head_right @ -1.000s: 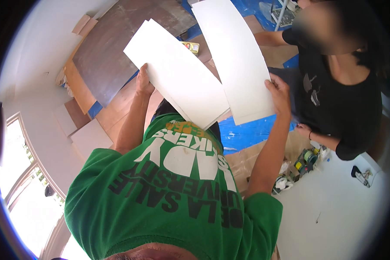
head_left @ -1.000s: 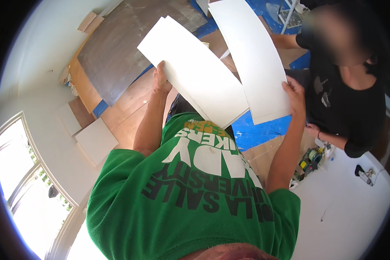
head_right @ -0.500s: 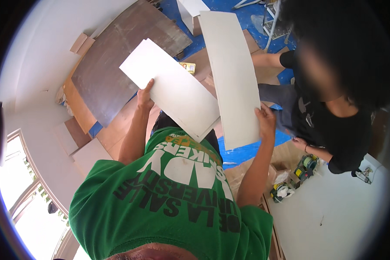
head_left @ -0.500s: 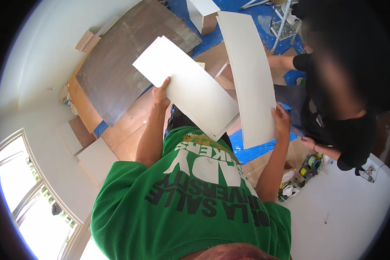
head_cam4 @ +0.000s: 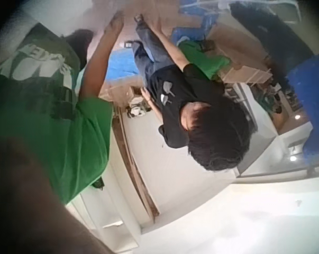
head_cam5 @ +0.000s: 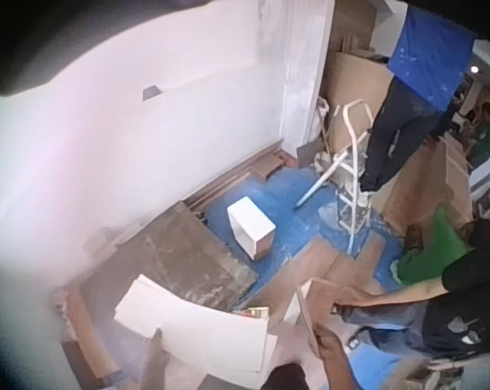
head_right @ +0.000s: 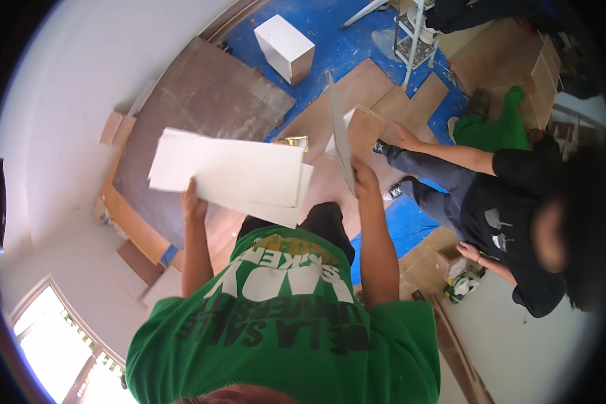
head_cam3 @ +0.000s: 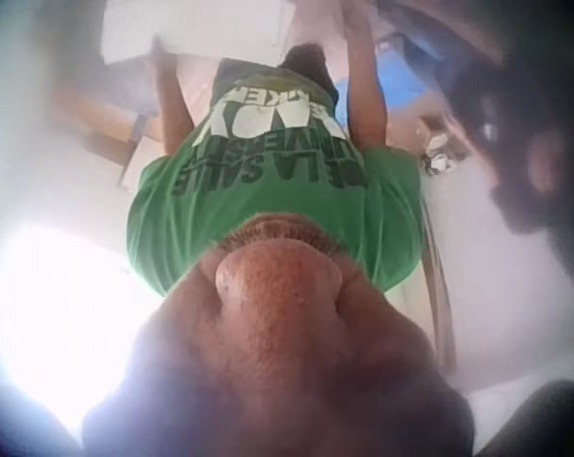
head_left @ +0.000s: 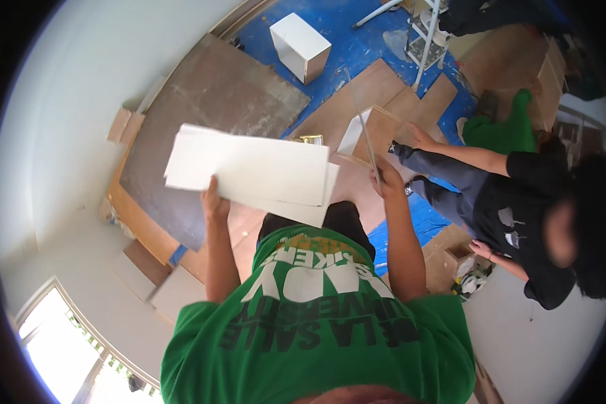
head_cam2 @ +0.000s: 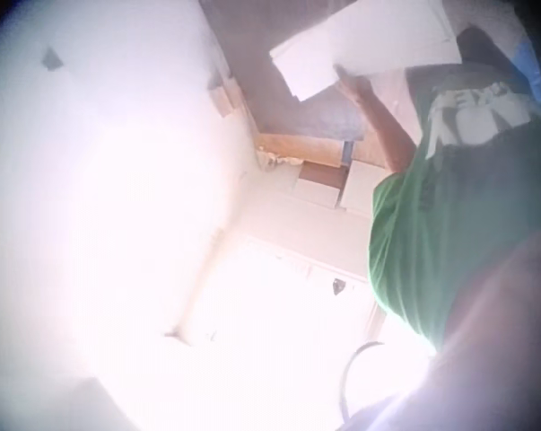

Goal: The person handles white cabinet doors and wooden frames, aligning them and moving them around the room. They also pick up and place down various wooden panels and components while other workers assemble nearby.

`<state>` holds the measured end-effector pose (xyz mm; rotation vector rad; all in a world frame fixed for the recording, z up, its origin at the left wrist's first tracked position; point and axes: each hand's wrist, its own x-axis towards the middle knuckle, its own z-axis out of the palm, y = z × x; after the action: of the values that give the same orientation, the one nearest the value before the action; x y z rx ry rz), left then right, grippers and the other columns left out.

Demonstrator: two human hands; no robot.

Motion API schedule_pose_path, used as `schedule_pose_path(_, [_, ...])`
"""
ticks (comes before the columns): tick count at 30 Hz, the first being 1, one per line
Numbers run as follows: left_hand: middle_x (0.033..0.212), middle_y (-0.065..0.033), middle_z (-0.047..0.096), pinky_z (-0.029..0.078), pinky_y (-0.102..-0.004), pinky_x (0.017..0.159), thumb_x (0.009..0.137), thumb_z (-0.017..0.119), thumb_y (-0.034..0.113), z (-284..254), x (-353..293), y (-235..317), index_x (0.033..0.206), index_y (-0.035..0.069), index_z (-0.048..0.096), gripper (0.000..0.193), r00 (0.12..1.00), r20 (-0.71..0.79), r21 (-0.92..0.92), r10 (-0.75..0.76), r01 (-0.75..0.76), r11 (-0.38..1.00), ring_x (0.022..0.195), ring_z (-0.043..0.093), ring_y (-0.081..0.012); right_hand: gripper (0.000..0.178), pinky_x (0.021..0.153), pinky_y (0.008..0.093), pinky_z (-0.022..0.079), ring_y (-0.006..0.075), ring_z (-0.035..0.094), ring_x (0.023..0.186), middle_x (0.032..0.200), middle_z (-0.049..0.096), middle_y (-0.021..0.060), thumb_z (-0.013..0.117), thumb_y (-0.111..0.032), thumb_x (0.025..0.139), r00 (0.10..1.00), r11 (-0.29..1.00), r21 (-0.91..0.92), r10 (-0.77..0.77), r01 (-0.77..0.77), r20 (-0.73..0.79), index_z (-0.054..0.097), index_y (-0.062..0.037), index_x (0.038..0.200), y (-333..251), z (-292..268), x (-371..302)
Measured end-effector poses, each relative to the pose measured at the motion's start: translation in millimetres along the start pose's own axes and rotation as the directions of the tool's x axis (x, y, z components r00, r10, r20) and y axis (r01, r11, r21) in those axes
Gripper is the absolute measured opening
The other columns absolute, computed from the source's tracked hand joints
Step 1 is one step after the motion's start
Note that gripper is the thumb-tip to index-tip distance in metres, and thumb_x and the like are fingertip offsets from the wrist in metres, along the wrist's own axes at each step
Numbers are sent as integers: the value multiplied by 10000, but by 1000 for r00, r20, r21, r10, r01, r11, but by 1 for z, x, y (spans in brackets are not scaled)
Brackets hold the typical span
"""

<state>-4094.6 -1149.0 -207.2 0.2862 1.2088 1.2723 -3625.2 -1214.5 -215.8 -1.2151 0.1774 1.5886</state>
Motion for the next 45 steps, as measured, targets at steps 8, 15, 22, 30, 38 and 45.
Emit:
schedule_pose_path(8, [1278,-189,498,406,-408,1011,976,454,152,3,-10,107,1300,-76,392,402,970,-135,422,202,-128,898,1157,502,-300,119,372,239,401,136,485,446,603,488,45,442,-117,909,988,844,518,151,-139,19,491,-76,809,11,91,142])
schedule_pose_path(15, [1216,-178,545,452,-352,904,938,523,148,-4,-28,84,1232,-73,484,370,900,-225,645,373,-149,750,1080,538,-240,187,377,229,315,116,422,444,637,453,15,457,-299,908,974,812,540,153,-220,166,488,-141,813,11,121,252])
schedule_pose_path(22, [1012,-199,646,485,-393,787,902,555,127,16,-38,24,1081,-94,591,287,917,-177,980,356,132,147,909,621,-282,169,393,262,325,124,432,469,633,418,-12,454,-340,898,977,802,557,168,-214,133,471,-202,801,28,133,379])
schedule_pose_path(30, [951,-236,659,495,-406,733,895,580,132,23,-64,-44,1040,-66,612,248,961,-185,980,206,195,-29,868,651,-344,57,415,266,242,140,354,462,605,343,28,382,-126,827,885,622,763,439,-173,-157,418,-133,782,12,199,470])
schedule_pose_path(38, [958,-165,664,494,-368,752,896,543,99,83,-43,-64,1054,-71,605,241,935,-336,939,112,323,120,870,634,-253,96,406,293,239,149,309,458,611,320,61,329,-43,808,886,699,714,362,-51,-291,414,-84,822,14,223,498])
schedule_pose_path(45, [979,-148,654,480,-347,780,908,522,96,100,-17,-72,1093,-72,585,258,943,-325,934,71,309,181,891,614,-219,110,429,281,266,140,312,476,614,342,38,350,-79,851,922,652,744,362,-144,-139,422,-94,770,13,214,526])
